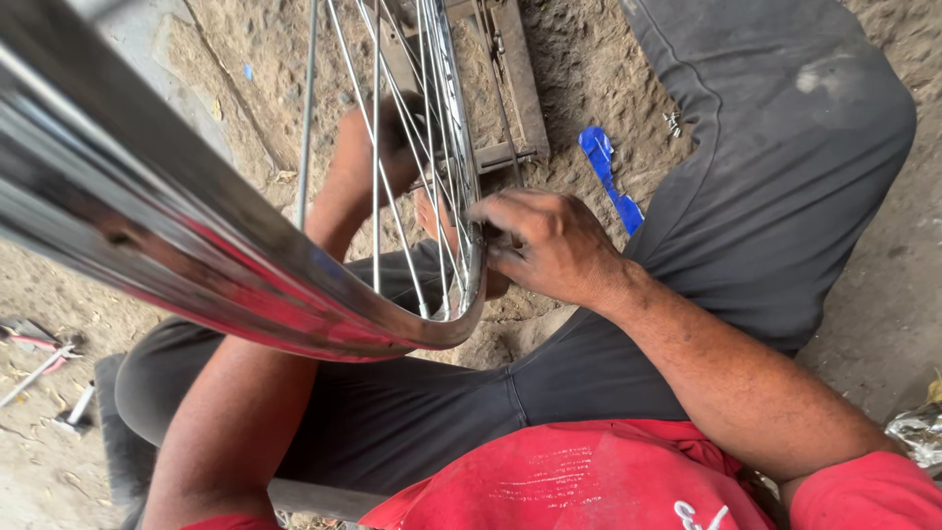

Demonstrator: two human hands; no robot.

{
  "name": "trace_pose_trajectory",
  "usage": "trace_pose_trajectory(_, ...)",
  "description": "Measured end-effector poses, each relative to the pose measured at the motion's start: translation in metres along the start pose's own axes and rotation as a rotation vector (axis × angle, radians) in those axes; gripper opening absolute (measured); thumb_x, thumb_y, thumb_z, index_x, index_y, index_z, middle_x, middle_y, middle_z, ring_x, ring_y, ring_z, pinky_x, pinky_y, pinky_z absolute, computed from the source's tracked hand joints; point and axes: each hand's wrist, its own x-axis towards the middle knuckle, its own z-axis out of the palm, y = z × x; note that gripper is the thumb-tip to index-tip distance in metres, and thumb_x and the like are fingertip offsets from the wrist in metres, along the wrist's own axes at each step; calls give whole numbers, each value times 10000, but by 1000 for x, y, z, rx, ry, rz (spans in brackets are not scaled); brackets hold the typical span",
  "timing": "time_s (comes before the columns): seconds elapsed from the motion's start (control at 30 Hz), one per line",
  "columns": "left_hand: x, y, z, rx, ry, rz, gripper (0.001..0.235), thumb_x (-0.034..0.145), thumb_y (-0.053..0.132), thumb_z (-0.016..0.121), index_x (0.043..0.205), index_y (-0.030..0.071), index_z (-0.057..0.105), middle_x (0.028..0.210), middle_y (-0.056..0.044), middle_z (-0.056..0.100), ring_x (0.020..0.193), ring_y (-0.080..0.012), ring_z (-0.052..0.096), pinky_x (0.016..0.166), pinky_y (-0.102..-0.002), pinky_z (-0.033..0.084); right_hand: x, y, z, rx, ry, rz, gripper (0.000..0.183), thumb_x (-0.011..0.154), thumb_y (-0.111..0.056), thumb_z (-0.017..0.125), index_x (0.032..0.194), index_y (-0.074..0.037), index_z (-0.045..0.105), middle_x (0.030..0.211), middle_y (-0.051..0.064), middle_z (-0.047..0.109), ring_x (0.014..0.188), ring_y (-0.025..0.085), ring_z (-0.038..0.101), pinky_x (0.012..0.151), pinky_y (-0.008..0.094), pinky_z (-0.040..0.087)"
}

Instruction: The person sits on the ground and repeatedly tightens the spokes of a bicycle wheel using a spoke wrench. The wheel is held between the legs and rotated periodically to access different sections of the rim.

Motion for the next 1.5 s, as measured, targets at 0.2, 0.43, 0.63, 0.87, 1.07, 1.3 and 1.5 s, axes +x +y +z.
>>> trace_pose_trajectory(0.2,-7,24,-1,-393,20,-131,107,986,78,696,1080,28,710,899,-103,766,743,-206,751,636,-326,616,-2,1,4,-54,-46,86,377,812,-108,847,1140,-51,671,907,75,696,784,220,721,663,368,594)
trace_pose_trajectory(0.43,-4,31,3,-260,39,-6,230,951,71,699,1165,-8,667,961,-149,755,865,-221,764,756,-342,642,0,0,3,-27,-51,55,350,819,-109,844,1117,-66,665,915,58,702,771,198,726,651,354,596)
trace_pose_trajectory(0.63,-5,14,2,-271,-50,11,278,920,172,775,1101,-7,662,919,-144,737,803,-227,734,722,-360,623,1,-6,0,-3,-27,15,292,816,-147,857,1019,-88,655,858,39,692,764,192,720,639,360,586)
trace_pose_trajectory(0.87,-13,22,7,-247,-18,71,324,884,201,812,1047,-39,667,875,-179,711,771,-281,694,690,-398,568,-7,-41,-31,-47,179,-239,355,813,-283,865,985,-74,635,770,41,634,700,207,668,606,388,536)
trace_pose_trajectory(1.07,-14,48,-24,-763,-167,-50,323,912,186,760,1127,-26,646,956,-158,723,865,-266,712,762,-386,574,-97,-67,-75,-191,396,-193,407,827,-326,873,984,-58,610,743,52,617,665,215,653,579,395,515)
trace_pose_trajectory(1.3,-31,40,1,-860,-86,-210,338,944,169,698,1220,-11,620,1051,-134,736,975,-249,733,846,-372,581,-182,-70,-52,-235,457,138,410,829,-315,866,1015,-59,605,743,54,626,662,225,658,581,400,518)
trace_pose_trajectory(1.5,-41,26,5,-776,-35,-274,365,971,154,646,1300,3,598,1132,-113,747,1069,-234,750,918,-360,588,-188,-73,-33,-194,463,216,415,830,-305,859,1042,-59,601,743,56,634,661,233,663,583,405,522)
